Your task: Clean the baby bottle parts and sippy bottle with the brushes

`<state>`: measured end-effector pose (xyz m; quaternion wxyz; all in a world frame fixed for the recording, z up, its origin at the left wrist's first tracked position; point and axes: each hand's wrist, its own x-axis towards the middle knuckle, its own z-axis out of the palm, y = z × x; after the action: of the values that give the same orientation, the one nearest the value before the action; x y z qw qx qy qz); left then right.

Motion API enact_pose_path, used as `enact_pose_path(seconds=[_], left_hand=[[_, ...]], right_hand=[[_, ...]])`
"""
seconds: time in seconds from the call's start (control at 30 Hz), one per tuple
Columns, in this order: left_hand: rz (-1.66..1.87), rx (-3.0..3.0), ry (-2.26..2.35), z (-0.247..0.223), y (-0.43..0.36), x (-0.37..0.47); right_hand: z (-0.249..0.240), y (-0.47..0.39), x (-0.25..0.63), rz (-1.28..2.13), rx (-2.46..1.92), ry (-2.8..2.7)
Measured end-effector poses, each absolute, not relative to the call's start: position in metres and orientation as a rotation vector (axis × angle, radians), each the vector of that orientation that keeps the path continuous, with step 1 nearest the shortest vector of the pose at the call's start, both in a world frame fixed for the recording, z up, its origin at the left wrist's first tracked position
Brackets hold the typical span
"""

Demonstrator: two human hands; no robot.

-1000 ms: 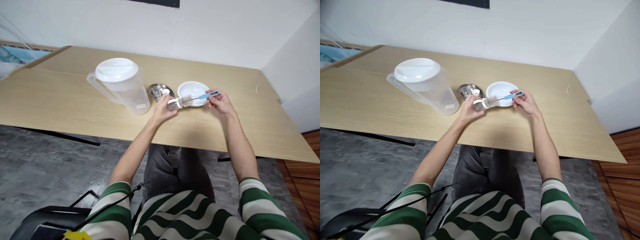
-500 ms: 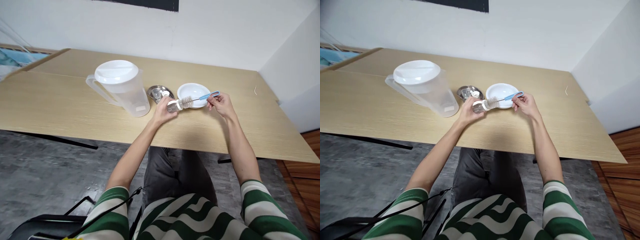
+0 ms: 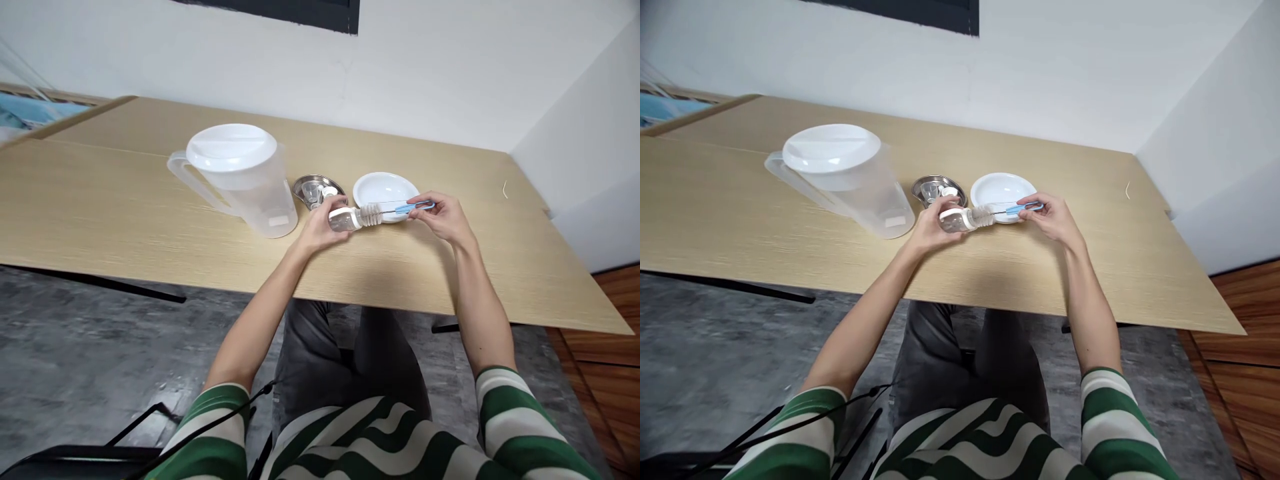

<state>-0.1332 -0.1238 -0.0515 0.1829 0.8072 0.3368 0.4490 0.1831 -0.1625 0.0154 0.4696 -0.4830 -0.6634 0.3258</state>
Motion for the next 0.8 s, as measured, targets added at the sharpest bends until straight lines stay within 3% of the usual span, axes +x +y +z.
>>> enact_pose_path(seconds=[0.8], left_hand=[[1.262,2.265,0.857,-0.047,-0.128,-0.127]], right_hand=[[0.031,-0.17,0.185,0.785,-1.169,-1.384]])
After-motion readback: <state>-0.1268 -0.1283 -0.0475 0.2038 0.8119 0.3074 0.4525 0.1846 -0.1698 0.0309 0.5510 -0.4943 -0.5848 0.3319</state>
